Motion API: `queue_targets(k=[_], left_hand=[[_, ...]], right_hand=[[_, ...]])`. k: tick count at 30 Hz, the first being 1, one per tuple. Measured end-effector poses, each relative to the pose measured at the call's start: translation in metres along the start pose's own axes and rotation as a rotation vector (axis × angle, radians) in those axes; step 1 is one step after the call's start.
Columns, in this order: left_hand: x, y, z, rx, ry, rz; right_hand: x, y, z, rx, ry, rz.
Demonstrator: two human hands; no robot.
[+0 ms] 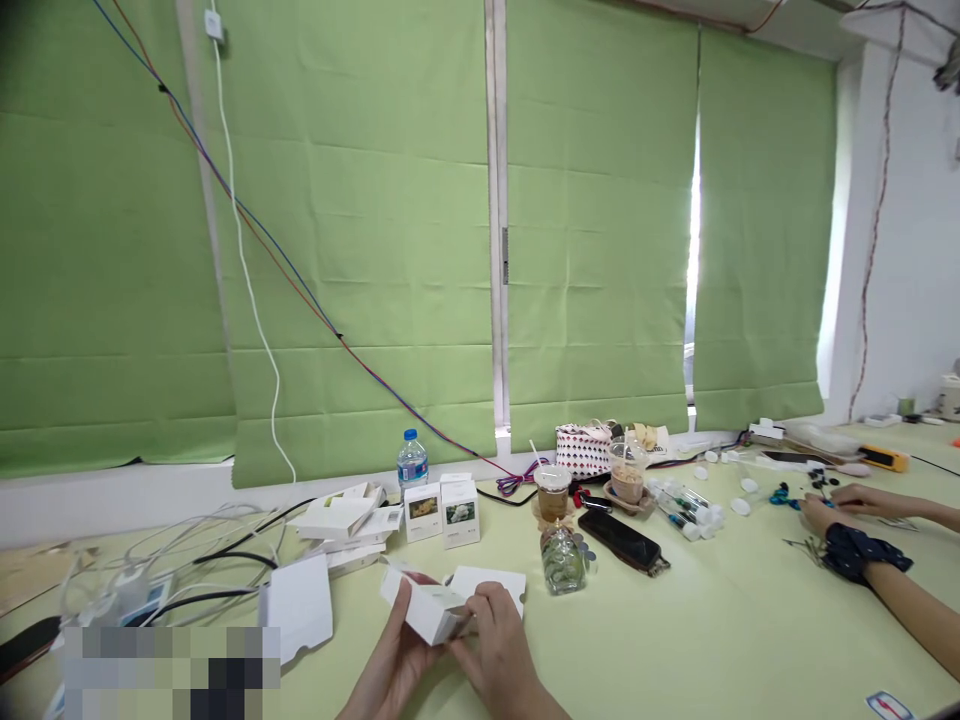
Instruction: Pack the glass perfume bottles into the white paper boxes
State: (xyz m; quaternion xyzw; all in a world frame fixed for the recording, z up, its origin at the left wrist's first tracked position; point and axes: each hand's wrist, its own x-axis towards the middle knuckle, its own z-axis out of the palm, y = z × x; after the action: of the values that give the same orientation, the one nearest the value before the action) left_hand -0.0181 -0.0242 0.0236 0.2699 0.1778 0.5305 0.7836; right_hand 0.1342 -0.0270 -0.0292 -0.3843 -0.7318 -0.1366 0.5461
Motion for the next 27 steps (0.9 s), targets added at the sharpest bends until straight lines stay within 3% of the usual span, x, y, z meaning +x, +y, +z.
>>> queue_targets(k=[3, 7, 13, 17, 21, 27], left_hand=[[0.004, -0.004, -0.003, -0.029, 0.073, 0.004], [0.007, -0.004, -0.006, -0.039, 0.017, -0.022], [0.002, 0.002, -0.005, 0.169, 0.165, 0.078], [0.006, 0.001, -0.007, 0.260, 0.282, 0.198], [0.014, -0.001, -0.012, 0.397, 0.428, 0.317], [0.021, 0.001, -0.021, 0.602, 0.544, 0.519]], right_hand=[[0.001, -0.001, 0.004, -0.040, 0.064, -0.132], [0.003, -0.004, 0.005, 0.012, 0.065, -0.269], [0.009, -0.005, -0.012, 0.330, -0.194, -0.065], [0.006, -0.002, -0.010, 0.363, -0.251, -0.010], [0.001, -0.003, 0.000, 0.558, -0.304, 0.148], [-0.010, 0.003, 0.018, 0.707, -0.130, 0.266]])
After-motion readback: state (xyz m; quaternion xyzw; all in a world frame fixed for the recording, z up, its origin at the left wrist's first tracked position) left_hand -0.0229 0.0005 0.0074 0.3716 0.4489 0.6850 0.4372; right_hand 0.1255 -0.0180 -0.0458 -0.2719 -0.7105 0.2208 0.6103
